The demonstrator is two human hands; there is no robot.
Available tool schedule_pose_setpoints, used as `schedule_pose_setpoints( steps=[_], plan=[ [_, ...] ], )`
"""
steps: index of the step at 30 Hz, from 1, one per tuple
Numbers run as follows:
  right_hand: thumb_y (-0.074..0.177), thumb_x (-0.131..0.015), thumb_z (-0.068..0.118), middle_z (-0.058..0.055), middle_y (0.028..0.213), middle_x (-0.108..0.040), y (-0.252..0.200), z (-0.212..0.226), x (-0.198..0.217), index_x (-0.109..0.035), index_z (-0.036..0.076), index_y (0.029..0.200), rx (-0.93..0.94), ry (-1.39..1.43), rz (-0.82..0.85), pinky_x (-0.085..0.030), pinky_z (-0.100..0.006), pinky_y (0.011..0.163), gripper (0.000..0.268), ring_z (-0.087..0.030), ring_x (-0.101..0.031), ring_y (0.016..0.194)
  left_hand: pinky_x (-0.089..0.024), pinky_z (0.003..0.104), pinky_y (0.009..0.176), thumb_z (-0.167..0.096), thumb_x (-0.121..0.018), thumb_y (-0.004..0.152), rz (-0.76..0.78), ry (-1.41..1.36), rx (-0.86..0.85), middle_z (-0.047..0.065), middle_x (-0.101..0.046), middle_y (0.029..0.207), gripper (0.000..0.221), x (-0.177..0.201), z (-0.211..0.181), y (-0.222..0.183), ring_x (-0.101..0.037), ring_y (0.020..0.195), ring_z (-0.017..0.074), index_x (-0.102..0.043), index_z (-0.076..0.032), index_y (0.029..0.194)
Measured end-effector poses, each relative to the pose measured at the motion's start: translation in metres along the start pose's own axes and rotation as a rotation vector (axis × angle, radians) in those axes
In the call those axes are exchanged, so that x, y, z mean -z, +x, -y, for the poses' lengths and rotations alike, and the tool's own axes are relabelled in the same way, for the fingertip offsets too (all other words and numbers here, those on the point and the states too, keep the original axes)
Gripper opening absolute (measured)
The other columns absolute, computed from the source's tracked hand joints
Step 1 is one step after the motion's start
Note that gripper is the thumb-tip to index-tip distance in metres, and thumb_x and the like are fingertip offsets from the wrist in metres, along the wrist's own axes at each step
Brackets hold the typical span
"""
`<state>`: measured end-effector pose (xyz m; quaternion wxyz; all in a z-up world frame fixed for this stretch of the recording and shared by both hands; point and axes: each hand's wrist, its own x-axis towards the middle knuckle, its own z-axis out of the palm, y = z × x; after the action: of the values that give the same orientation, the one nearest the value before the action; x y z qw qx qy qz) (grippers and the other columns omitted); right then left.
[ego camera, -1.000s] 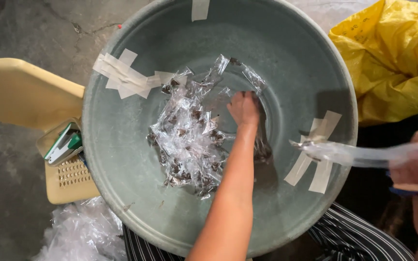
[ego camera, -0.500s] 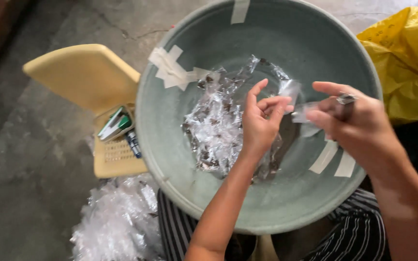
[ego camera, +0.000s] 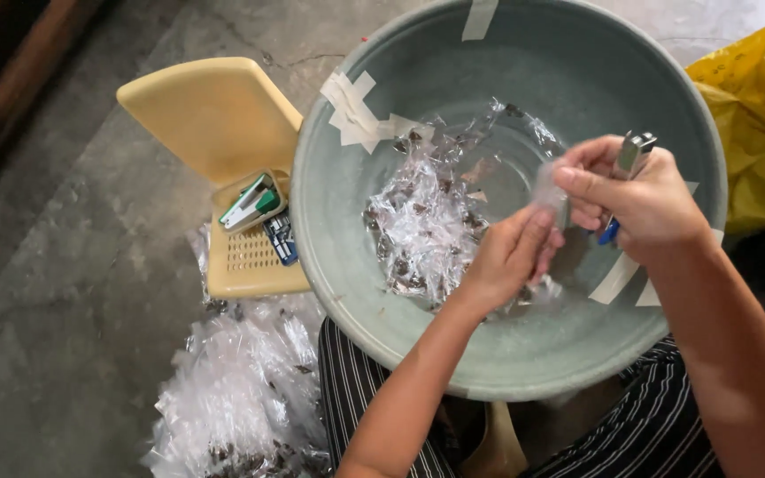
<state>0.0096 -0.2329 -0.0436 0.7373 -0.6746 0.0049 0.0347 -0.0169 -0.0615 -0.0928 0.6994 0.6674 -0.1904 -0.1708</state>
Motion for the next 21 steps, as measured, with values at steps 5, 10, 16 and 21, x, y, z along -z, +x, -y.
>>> schedule_pose_setpoints(
  steps=[5,10,16,21],
  plan=[
    [0.087,-0.078,0.018,-0.003,0.09,-0.071,0.016,-0.03,-0.014,-0.069,0.013,0.117,-0.219,0.401,-0.497,-0.053,-0.029,0.071,0.032,-0.013,-0.067,0.079,-0.041,0.03,0.055,-0.045,-0.037,0.106,-0.1,0.097,0.138,0.001,-0.054,0.061,0.045,0.0,0.002,-0.003,-0.052,0.052,0.0135,-0.058,-0.012,0.084],
    [0.1,-0.066,0.023,-0.014,0.099,-0.067,-0.01,-0.019,-0.044,-0.068,-0.002,0.117,-0.241,0.559,-0.211,-0.058,-0.032,0.083,0.03,-0.02,-0.069,0.089,-0.052,0.056,0.072,-0.041,-0.039,0.111,-0.275,0.391,0.057,0.02,-0.07,0.078,0.044,0.013,0.035,-0.011,-0.069,0.081,0.0458,-0.064,-0.008,0.099],
    [0.111,-0.067,0.033,-0.016,0.06,-0.055,0.015,-0.055,-0.044,-0.057,0.001,0.071,0.012,0.225,-0.371,-0.058,-0.038,0.049,0.052,-0.03,-0.066,0.05,-0.055,0.042,0.065,-0.04,-0.041,0.11,-0.087,0.324,0.089,0.006,-0.065,0.059,0.042,-0.005,0.019,-0.025,-0.069,0.066,0.0317,-0.06,-0.014,0.083],
    [0.114,-0.075,0.028,-0.012,0.048,-0.048,0.035,-0.073,-0.007,-0.055,0.001,0.059,0.092,0.081,-0.498,-0.047,-0.037,0.037,0.065,-0.022,-0.056,0.038,-0.05,0.031,0.054,-0.027,-0.065,0.097,0.06,-0.061,0.183,0.004,-0.059,0.054,0.023,0.011,-0.001,-0.069,-0.06,0.048,0.0171,-0.059,-0.008,0.085]
  ],
)
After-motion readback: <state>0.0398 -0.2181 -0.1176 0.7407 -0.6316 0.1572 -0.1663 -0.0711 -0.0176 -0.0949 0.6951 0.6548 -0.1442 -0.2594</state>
